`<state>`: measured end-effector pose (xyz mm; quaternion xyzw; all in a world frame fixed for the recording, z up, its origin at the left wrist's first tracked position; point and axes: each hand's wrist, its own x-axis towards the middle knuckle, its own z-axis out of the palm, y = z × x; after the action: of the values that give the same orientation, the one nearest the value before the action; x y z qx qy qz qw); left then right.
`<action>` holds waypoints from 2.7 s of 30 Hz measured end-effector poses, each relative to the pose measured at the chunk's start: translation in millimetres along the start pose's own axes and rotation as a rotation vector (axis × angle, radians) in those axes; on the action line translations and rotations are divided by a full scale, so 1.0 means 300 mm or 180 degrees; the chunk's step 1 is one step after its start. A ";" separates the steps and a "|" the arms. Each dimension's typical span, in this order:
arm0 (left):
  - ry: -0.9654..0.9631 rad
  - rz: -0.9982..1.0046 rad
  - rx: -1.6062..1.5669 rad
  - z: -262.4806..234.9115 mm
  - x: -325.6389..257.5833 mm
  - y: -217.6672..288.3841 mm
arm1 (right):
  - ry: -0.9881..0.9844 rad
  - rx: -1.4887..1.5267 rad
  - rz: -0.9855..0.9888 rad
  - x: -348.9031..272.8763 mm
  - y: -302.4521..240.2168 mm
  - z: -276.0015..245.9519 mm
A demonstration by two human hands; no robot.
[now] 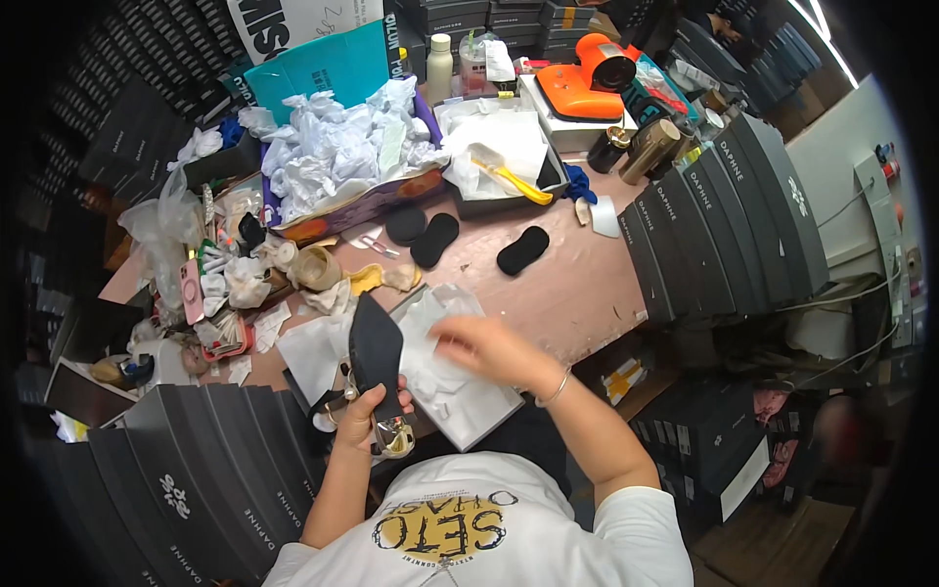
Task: Unpacking, inspecting, and repacking high-heeled shoes into boxes with protective wrapping.
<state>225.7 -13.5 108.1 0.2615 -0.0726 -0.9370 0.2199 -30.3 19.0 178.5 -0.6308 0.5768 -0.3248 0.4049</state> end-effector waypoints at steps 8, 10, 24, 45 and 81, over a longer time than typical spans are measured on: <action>0.0905 0.0842 -0.0006 0.069 0.191 0.078 | 0.0127 -0.3378 0.0803 0.149 0.815 -0.278; 0.1220 0.1059 0.0008 0.097 0.214 0.086 | -0.0183 -0.3246 0.0690 0.175 0.852 -0.274; 0.1418 0.2314 -0.0390 0.198 0.160 0.094 | 0.0817 -0.0764 -0.1342 0.113 -0.082 0.283; -0.0687 0.1766 -0.0395 0.079 -0.063 0.076 | 0.0648 -0.0206 -0.0938 -0.204 -0.256 0.442; -0.1121 -0.0544 -0.2648 0.052 -0.060 -0.092 | 0.2094 0.1625 0.0886 -0.297 0.258 0.152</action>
<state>221.0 19.6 122.7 -0.0072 0.2952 -0.9315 0.2125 -37.3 113.0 94.0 -0.2897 0.6558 -0.5829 0.3825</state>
